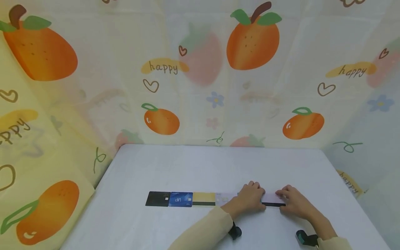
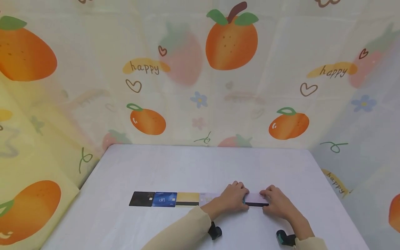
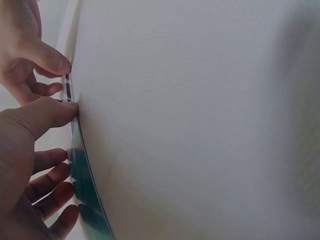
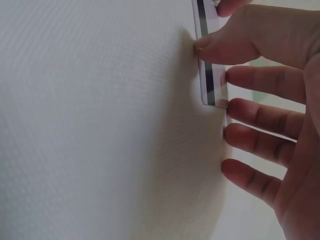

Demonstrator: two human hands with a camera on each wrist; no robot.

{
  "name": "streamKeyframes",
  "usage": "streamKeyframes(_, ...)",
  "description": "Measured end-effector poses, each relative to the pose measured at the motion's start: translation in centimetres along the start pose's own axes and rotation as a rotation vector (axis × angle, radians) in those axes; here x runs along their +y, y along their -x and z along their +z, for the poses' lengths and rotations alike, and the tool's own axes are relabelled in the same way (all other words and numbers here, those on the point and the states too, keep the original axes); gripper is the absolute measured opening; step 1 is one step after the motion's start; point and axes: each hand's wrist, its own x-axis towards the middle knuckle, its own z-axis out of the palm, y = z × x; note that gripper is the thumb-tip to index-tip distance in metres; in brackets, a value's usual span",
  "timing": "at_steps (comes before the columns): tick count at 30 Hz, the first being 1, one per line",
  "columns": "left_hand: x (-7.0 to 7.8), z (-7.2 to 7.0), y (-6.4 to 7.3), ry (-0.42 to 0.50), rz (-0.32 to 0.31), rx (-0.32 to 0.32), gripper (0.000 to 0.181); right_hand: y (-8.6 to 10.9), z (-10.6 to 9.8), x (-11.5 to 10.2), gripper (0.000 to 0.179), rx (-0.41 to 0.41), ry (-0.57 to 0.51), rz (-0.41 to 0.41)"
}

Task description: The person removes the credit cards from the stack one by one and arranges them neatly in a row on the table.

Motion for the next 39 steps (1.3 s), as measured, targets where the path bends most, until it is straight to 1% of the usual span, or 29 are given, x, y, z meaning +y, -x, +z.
streamKeyframes(4,-0.1,0.0,0.0,-0.010,0.003,0.003,0.048,-0.1,0.0,0.1,0.045,0.002,-0.008,-0.003)
streamKeyframes(7,-0.1,-0.1,0.0,0.004,0.003,-0.008,0.049,-0.1,0.1,0.3,0.043,0.011,-0.014,-0.016)
streamKeyframes(12,-0.2,-0.6,0.1,0.031,0.003,-0.015,0.051,-0.2,0.1,0.7,0.038,0.054,-0.024,-0.049)
streamKeyframes(14,-0.4,-0.6,0.2,0.040,0.003,-0.011,0.051,-0.2,0.1,0.7,0.036,0.064,-0.043,-0.051)
streamKeyframes(17,-0.8,-0.4,0.6,0.079,0.000,0.002,0.052,-0.2,0.3,0.6,0.034,0.071,-0.078,-0.045)
streamKeyframes(21,-1.5,0.0,1.6,0.159,-0.006,0.030,0.052,-0.1,0.6,0.4,0.031,0.073,-0.123,-0.005)
streamKeyframes(25,-2.7,-0.4,3.0,0.229,-0.013,0.064,0.053,0.0,0.8,0.2,0.028,0.078,-0.137,0.033)
streamKeyframes(30,-4.5,-1.2,4.9,0.296,-0.034,0.094,0.053,0.2,0.8,0.1,0.031,0.092,-0.133,0.066)
streamKeyframes(34,-6.4,-2.3,6.1,0.363,-0.070,0.099,0.052,0.5,0.8,0.1,0.033,0.109,-0.123,0.081)
streamKeyframes(36,-7.4,-3.1,6.9,0.404,-0.094,0.102,0.052,0.6,0.8,0.0,0.032,0.114,-0.127,0.087)
streamKeyframes(39,-9.2,-4.0,8.2,0.440,-0.118,0.134,0.052,0.7,0.8,-0.2,0.033,0.107,-0.137,0.108)
